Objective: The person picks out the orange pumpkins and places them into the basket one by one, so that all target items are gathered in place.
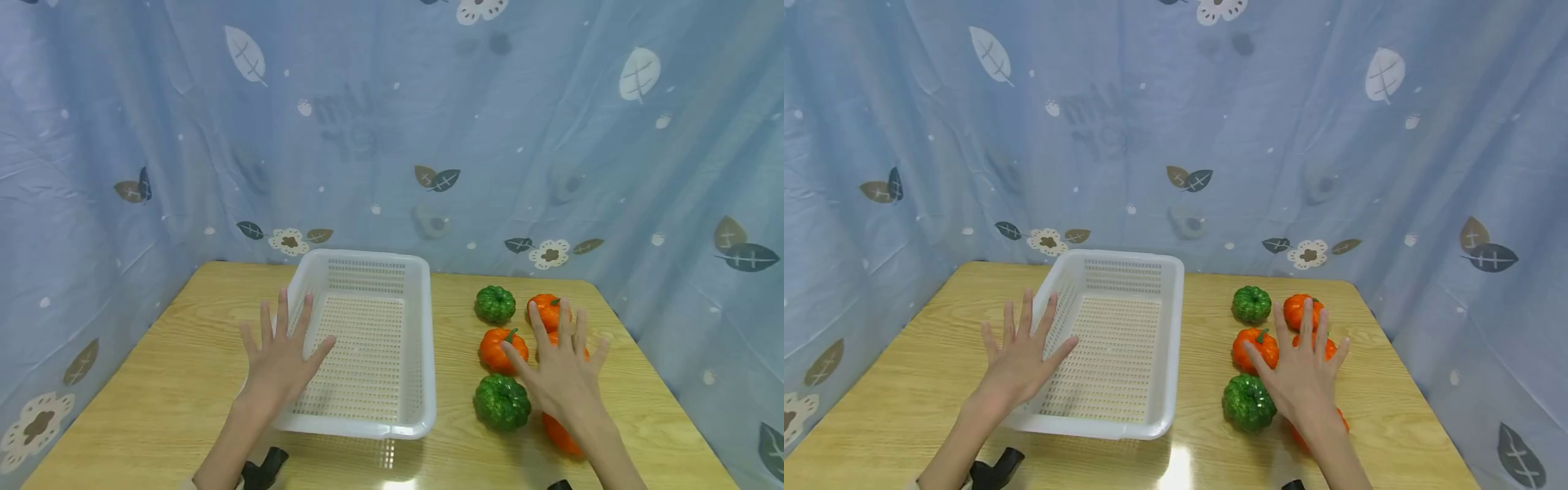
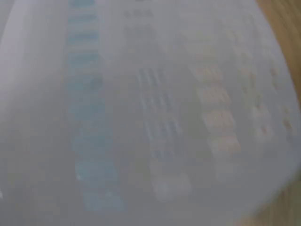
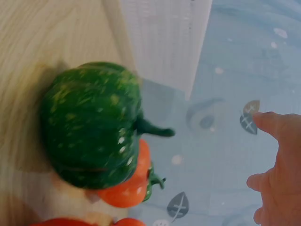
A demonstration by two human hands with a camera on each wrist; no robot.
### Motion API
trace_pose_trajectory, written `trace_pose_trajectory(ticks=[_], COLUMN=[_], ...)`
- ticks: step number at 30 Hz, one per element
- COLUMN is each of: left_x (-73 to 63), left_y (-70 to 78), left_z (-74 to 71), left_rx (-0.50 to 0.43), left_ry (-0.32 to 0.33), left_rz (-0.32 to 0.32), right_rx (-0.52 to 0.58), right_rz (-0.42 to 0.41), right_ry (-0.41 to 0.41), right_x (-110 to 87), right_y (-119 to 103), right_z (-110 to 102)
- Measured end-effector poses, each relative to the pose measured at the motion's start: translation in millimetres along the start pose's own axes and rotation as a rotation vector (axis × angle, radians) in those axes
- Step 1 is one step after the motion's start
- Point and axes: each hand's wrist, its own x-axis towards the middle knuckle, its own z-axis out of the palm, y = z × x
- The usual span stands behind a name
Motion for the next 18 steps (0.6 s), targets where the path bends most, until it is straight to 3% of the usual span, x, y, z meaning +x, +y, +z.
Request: trace_pose_trajectory(ticks=[9,18], left_x=[-12.3,-32.5], left_y=[-35.9,-60.7], left_z=[-10.1,-5.6], left_rx=[0.041,0.034], left_ry=[0.013,-0.004], left_rz=[-0.032,-0.021], right_rx=[-0.021,-0.028], right_rz=[0.034,0.078], right_ry=[-0.013,-0.042], right_x=[-8.2,-21.6], right_y=[24,43], right_z=[7,16])
